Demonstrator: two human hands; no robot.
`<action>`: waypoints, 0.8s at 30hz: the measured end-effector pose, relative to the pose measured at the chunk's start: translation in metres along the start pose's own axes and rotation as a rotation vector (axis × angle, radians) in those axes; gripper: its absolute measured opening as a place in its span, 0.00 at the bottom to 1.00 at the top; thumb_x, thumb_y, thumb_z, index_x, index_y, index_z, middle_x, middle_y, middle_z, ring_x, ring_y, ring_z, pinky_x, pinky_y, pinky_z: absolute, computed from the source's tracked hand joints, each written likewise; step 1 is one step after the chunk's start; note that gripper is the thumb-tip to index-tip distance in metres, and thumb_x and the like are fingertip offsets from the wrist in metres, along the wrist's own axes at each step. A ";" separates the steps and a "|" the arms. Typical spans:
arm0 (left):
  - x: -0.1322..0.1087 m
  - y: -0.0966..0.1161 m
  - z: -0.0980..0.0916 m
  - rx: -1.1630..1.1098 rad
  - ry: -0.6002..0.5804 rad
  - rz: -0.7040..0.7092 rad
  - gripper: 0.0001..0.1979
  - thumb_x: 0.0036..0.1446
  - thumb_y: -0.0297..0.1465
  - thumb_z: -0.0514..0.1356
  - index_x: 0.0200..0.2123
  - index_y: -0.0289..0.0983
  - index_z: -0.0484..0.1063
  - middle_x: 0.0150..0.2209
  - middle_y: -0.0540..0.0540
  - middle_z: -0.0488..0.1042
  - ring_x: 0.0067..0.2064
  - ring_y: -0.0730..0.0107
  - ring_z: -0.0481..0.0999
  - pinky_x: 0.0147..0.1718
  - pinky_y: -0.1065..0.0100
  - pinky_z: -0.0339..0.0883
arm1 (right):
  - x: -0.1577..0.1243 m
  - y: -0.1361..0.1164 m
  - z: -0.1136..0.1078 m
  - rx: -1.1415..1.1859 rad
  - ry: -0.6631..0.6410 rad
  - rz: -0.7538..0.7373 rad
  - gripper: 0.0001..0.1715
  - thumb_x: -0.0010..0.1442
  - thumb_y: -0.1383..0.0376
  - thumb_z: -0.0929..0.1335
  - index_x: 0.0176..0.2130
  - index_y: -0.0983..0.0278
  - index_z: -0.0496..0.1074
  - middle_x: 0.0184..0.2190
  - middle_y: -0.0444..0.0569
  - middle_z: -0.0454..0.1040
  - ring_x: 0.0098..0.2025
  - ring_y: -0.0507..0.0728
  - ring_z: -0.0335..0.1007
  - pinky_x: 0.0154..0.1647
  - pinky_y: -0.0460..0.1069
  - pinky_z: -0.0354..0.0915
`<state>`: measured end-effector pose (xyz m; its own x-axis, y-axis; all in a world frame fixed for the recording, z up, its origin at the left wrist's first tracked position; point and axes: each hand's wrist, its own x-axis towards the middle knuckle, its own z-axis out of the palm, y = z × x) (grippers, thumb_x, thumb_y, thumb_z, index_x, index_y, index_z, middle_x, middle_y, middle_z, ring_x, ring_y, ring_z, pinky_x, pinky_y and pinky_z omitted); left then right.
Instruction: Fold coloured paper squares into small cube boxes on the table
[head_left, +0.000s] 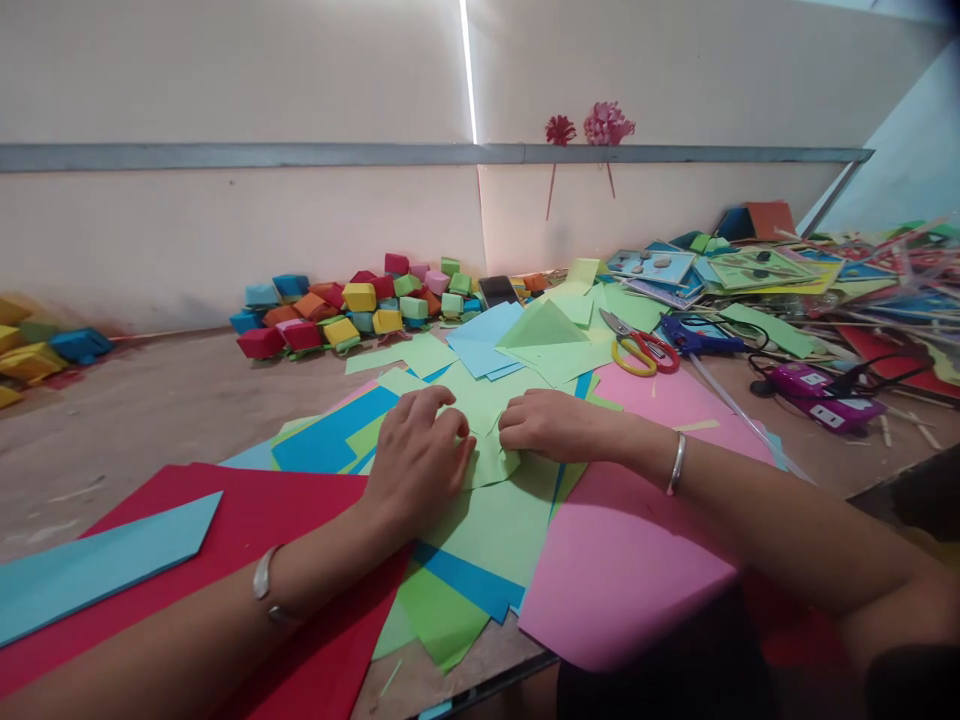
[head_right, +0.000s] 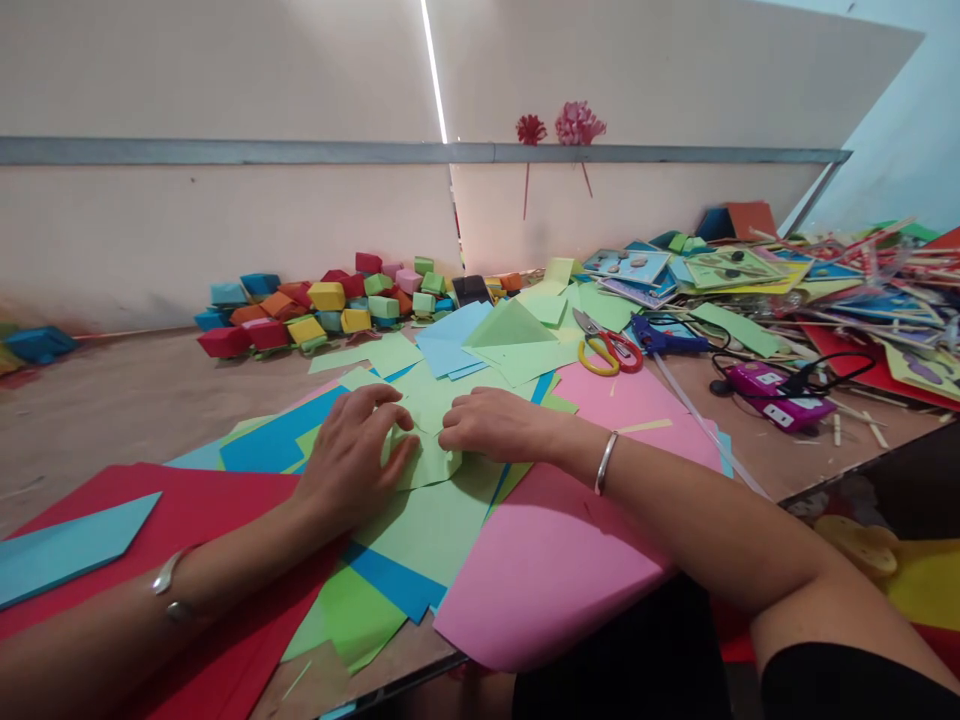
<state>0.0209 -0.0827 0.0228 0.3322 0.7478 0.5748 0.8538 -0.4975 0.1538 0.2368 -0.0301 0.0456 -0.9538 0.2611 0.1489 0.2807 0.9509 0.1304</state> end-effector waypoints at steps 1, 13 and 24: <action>-0.001 0.002 -0.001 0.052 -0.016 0.038 0.07 0.59 0.30 0.54 0.30 0.37 0.71 0.46 0.34 0.74 0.48 0.47 0.71 0.44 0.49 0.67 | 0.000 0.000 -0.001 0.018 -0.021 0.009 0.12 0.63 0.76 0.66 0.31 0.63 0.72 0.31 0.46 0.73 0.33 0.53 0.61 0.33 0.49 0.49; -0.009 0.005 0.003 -0.043 -0.238 0.153 0.13 0.63 0.29 0.50 0.31 0.38 0.73 0.36 0.41 0.78 0.37 0.59 0.75 0.34 0.61 0.68 | -0.004 -0.011 -0.014 0.128 -0.080 0.078 0.10 0.59 0.77 0.67 0.33 0.63 0.73 0.33 0.49 0.72 0.34 0.55 0.62 0.30 0.50 0.53; -0.006 0.012 -0.009 -0.050 -0.368 0.151 0.12 0.59 0.41 0.58 0.34 0.38 0.73 0.39 0.39 0.76 0.39 0.54 0.74 0.36 0.57 0.67 | -0.005 -0.010 -0.016 0.116 -0.099 0.087 0.03 0.64 0.66 0.70 0.37 0.61 0.78 0.35 0.48 0.74 0.34 0.55 0.63 0.30 0.50 0.51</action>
<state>0.0257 -0.0970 0.0282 0.5813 0.7678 0.2694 0.7670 -0.6276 0.1336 0.2399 -0.0439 0.0591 -0.9339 0.3530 0.0565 0.3539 0.9353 0.0065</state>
